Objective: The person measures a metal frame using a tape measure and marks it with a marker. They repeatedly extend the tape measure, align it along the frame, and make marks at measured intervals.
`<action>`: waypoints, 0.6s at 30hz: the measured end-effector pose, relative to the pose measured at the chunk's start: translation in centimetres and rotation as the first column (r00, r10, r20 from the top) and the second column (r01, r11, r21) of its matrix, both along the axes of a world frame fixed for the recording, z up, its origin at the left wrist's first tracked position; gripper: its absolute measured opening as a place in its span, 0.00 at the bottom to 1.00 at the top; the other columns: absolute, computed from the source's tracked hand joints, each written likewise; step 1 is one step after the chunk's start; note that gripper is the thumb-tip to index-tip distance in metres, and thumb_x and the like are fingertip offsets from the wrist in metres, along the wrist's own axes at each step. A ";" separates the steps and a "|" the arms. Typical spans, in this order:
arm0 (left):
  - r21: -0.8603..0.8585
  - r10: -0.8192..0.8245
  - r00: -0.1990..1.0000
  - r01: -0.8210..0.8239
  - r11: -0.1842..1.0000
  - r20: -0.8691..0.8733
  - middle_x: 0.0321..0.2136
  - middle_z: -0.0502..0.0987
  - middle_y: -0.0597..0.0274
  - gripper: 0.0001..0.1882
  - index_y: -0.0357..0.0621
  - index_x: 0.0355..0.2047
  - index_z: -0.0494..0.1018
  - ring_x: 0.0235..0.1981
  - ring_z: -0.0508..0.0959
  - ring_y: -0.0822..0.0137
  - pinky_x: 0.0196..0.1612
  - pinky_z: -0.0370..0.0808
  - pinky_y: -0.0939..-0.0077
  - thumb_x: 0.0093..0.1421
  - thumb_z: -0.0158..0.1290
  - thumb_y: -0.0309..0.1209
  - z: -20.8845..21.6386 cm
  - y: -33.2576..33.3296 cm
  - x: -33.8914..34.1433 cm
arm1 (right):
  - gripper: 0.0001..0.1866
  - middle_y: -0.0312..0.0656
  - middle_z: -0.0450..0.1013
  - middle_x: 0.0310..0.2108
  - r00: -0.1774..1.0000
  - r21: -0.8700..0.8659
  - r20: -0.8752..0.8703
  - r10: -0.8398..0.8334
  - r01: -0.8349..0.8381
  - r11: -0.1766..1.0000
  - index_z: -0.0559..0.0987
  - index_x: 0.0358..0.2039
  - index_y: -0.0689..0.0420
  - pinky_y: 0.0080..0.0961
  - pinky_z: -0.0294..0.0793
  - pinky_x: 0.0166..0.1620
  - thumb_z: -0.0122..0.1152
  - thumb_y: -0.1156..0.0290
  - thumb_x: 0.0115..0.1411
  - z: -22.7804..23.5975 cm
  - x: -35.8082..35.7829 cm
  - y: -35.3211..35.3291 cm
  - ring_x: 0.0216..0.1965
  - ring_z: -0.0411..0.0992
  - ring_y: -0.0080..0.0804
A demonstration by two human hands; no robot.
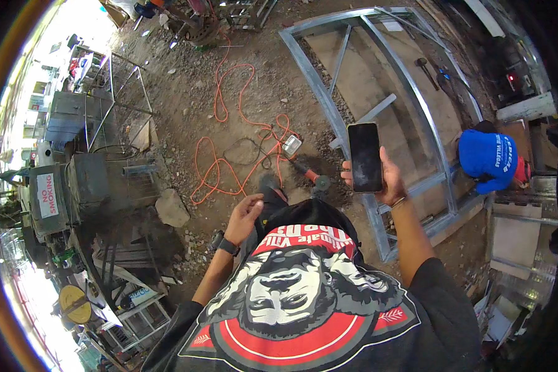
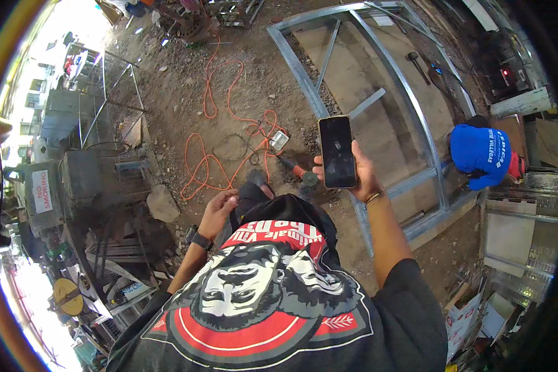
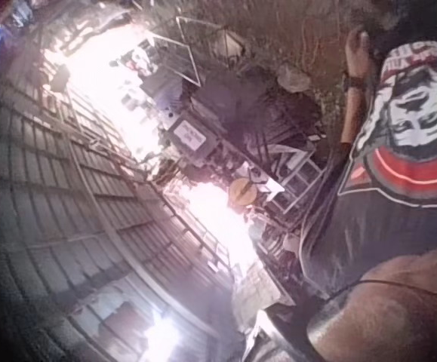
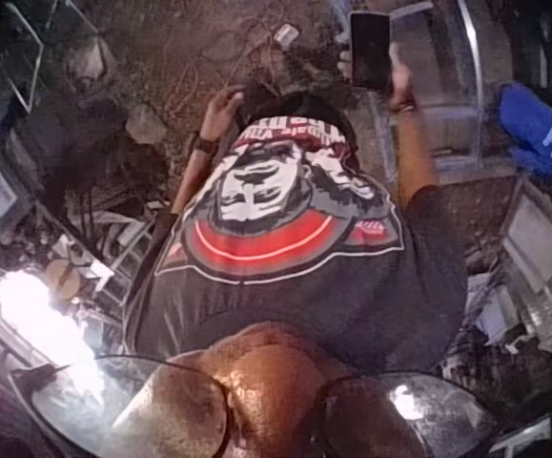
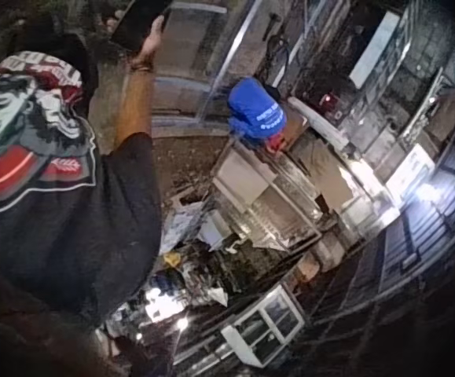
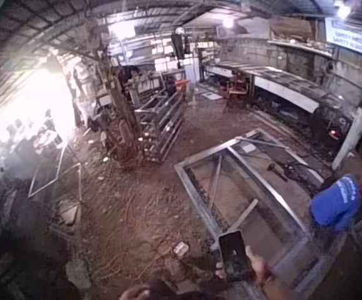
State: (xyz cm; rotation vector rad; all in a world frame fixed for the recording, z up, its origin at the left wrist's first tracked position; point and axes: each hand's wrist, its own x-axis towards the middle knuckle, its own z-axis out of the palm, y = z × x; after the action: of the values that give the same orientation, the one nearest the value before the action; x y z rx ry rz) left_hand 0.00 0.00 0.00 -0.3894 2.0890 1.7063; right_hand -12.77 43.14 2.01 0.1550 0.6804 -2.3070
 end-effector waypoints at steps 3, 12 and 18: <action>-0.080 -0.187 0.981 0.191 0.978 0.054 0.51 0.84 0.52 0.21 0.43 0.61 0.76 0.52 0.82 0.59 0.55 0.76 0.64 0.74 0.56 0.41 0.8 -0.5 -3.4 | 0.40 0.60 0.74 0.62 0.997 0.162 0.076 -0.012 -0.001 0.987 0.66 0.71 0.65 0.48 0.78 0.62 0.36 0.41 0.78 0.8 -2.5 -1.6 0.59 0.78 0.54; -0.309 -0.668 0.732 0.609 0.730 -0.136 0.54 0.83 0.48 0.21 0.42 0.60 0.76 0.56 0.83 0.51 0.62 0.75 0.61 0.72 0.57 0.37 -1.1 -4.1 -17.5 | 0.35 0.44 0.69 0.70 0.956 0.871 0.235 0.176 -0.287 0.399 0.65 0.74 0.57 0.36 0.67 0.70 0.54 0.49 0.76 -8.4 0.1 -2.4 0.68 0.69 0.34; -0.214 -0.789 0.607 0.761 0.612 -0.094 0.50 0.84 0.49 0.20 0.39 0.61 0.76 0.52 0.84 0.58 0.56 0.78 0.64 0.72 0.58 0.34 -2.3 -9.0 -28.2 | 0.33 0.37 0.69 0.70 0.787 0.492 0.604 0.126 -0.492 0.718 0.67 0.76 0.41 0.34 0.67 0.69 0.58 0.49 0.74 -4.5 5.7 -10.7 0.68 0.68 0.31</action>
State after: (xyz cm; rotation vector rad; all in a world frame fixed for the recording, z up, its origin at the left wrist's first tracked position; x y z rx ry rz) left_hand -28.15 -8.96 -2.28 0.6142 2.0393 1.0579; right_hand -7.06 32.46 -2.50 0.8914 1.0578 -1.4934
